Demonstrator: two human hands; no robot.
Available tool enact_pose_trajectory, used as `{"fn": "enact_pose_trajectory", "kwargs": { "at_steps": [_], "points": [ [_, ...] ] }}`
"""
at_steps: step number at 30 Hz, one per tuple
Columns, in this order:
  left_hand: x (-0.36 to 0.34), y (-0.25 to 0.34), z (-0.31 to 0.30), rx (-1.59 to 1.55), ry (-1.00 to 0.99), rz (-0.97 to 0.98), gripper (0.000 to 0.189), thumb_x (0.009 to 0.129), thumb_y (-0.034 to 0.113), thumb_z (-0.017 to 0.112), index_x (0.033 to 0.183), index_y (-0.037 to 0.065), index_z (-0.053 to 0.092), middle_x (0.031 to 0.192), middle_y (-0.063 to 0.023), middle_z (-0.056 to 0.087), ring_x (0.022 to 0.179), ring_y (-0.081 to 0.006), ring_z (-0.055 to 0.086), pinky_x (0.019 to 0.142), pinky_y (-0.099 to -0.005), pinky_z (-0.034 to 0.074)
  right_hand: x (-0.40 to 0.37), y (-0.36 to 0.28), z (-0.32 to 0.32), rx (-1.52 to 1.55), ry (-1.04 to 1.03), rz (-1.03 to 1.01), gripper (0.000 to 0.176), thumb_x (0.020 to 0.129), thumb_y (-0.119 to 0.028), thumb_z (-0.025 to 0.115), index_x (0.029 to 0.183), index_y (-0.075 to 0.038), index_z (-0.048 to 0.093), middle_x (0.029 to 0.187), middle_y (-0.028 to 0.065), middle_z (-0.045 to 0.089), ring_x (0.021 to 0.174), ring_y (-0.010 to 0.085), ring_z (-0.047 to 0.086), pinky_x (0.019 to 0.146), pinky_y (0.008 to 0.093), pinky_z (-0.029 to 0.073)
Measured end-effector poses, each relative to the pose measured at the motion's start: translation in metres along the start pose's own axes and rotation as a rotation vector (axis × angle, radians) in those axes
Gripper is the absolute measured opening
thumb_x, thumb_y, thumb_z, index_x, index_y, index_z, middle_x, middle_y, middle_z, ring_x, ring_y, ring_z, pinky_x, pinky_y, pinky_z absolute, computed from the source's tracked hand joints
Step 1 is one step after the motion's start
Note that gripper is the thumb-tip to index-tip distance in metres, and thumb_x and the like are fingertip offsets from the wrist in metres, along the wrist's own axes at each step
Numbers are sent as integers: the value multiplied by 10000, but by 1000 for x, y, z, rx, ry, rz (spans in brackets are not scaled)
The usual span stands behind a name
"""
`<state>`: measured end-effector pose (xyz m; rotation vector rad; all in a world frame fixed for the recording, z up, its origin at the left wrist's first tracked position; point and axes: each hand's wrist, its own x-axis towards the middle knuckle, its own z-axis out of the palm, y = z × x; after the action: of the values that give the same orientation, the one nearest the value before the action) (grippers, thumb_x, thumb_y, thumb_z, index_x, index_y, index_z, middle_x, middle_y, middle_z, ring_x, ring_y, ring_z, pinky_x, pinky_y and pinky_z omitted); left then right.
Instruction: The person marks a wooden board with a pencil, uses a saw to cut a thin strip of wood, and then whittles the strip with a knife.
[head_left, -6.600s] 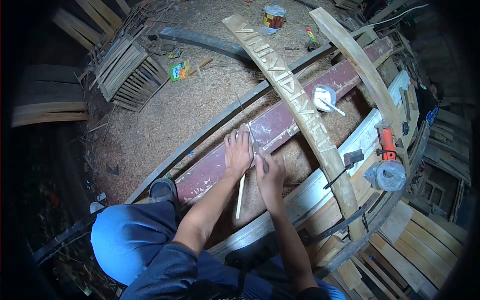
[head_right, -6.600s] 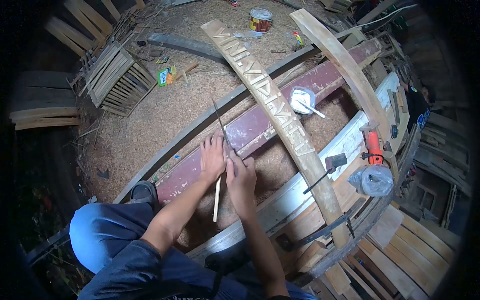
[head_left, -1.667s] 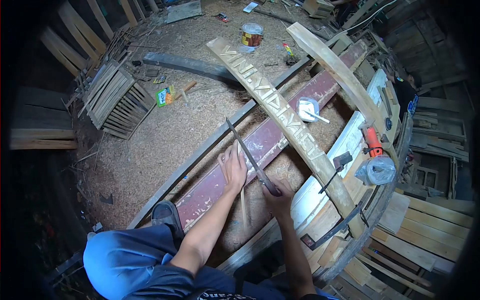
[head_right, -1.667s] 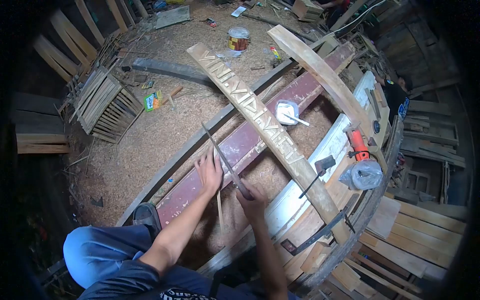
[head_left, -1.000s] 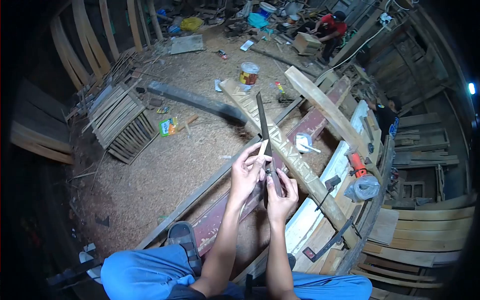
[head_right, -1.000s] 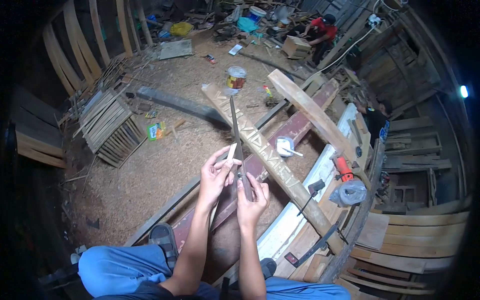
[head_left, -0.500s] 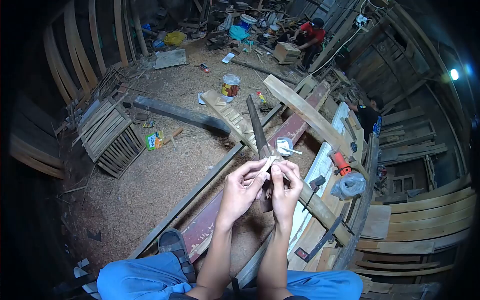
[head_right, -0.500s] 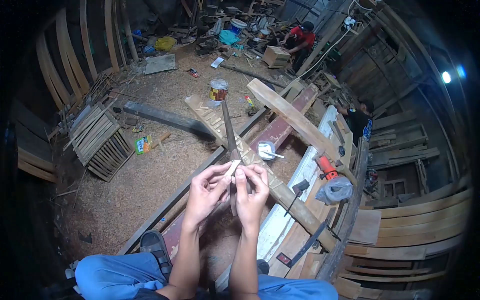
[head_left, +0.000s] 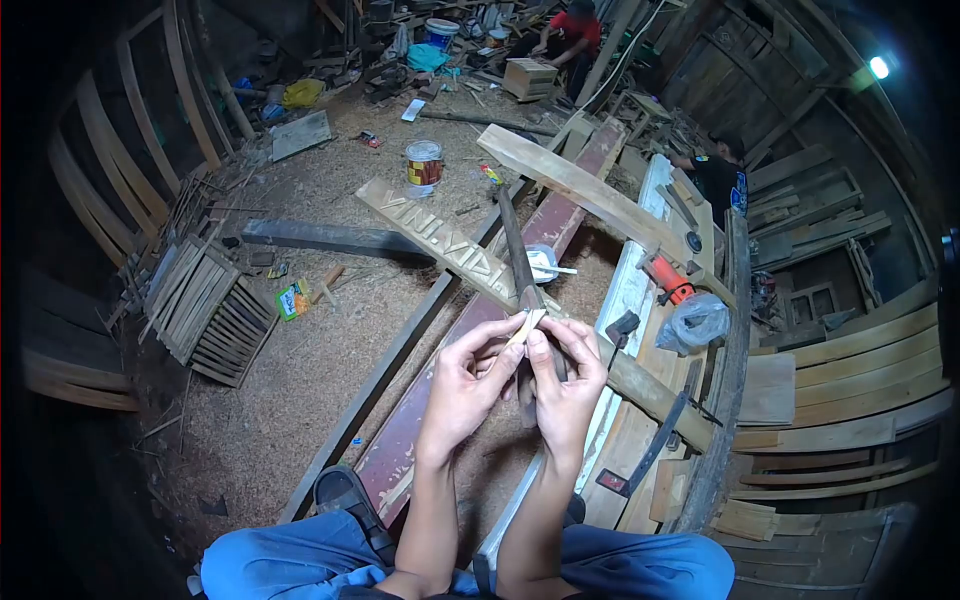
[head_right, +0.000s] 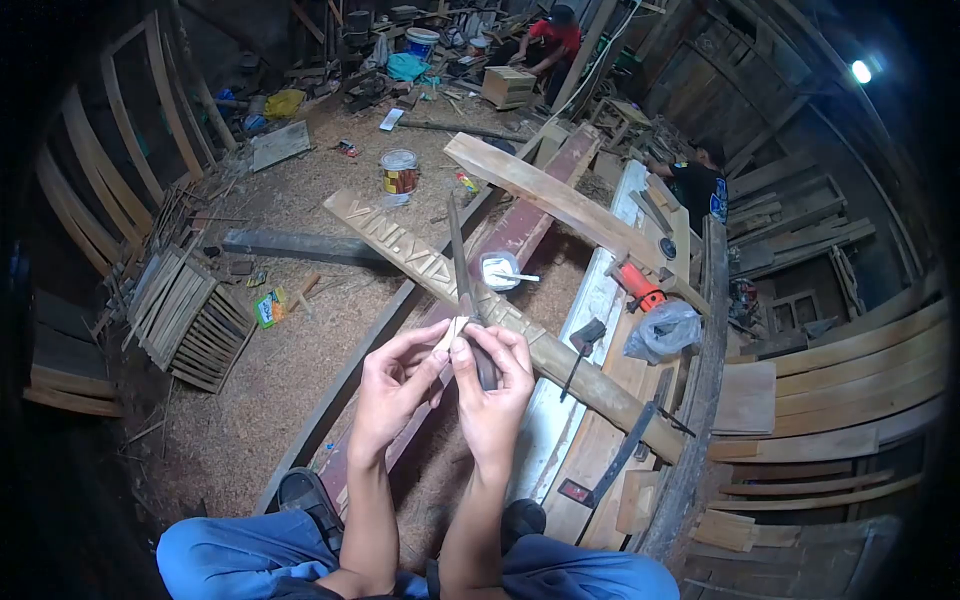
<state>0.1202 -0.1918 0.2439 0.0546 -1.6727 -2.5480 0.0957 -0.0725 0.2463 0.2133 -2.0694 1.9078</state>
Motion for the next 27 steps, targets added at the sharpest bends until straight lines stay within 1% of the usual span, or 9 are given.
{"fn": "enact_pose_trajectory", "kwargs": {
  "at_steps": [4,6,7,9,13,15,17,21,27],
  "points": [
    [-2,1,1,74,11,25,359,974,39,663,1325,-17,618,1029,-88,722,703,-44,581,577,-210,471,-2,-1,-1,75,3,60,261,917,-72,746,1134,69,708,1126,77,576,1066,159,592,947,278,482],
    [-1,3,0,138,20,64,335,972,27,649,1303,-25,640,1100,-96,731,961,-100,668,846,-247,542,-4,0,0,99,3,92,263,917,-65,743,1140,70,705,1128,76,576,1068,158,593,943,275,484],
    [-2,4,-1,137,21,63,335,972,27,649,1303,-25,640,1100,-96,731,961,-100,668,846,-247,542,-4,1,1,120,4,120,266,917,-59,741,1146,71,702,1130,76,577,1070,157,594,940,273,487],
    [-2,5,-3,133,33,59,308,959,14,657,1263,-32,665,1139,-115,734,1108,-149,655,985,-298,512,-4,-1,3,105,4,81,267,916,-52,739,1152,68,701,1128,76,579,1072,157,595,940,274,487],
    [-1,1,-11,186,42,151,268,930,-11,670,1195,-20,710,1138,-125,740,1081,-160,673,972,-309,523,-6,-6,6,80,9,18,256,914,-37,734,1150,60,708,1108,78,588,1055,154,596,930,273,487],
    [1,2,-15,325,69,210,268,856,-40,699,1114,8,753,1115,-136,752,1039,-204,704,949,-332,528,-6,-7,4,42,-8,4,251,914,-32,733,1147,56,712,1101,79,591,1043,152,596,921,269,486],
    [1,3,-19,412,83,285,273,826,-49,705,1084,18,764,1094,-131,757,1027,-191,702,934,-320,523,-5,-7,4,14,-22,-25,235,918,-25,723,1143,41,726,1086,81,597,1014,148,593,894,258,482],
    [0,9,-20,611,142,444,274,753,-39,731,1007,49,786,1011,-89,773,936,-178,697,861,-301,495,-7,-9,2,60,-34,84,230,923,-34,719,1143,35,731,1084,79,597,1019,148,592,895,256,480],
    [-4,16,-9,703,282,409,233,747,-11,747,959,77,781,985,-39,780,749,-154,609,754,-304,449,-7,-8,0,65,-37,76,217,927,-41,715,1129,32,738,1087,92,615,1026,156,595,906,265,477]
  ]
}}
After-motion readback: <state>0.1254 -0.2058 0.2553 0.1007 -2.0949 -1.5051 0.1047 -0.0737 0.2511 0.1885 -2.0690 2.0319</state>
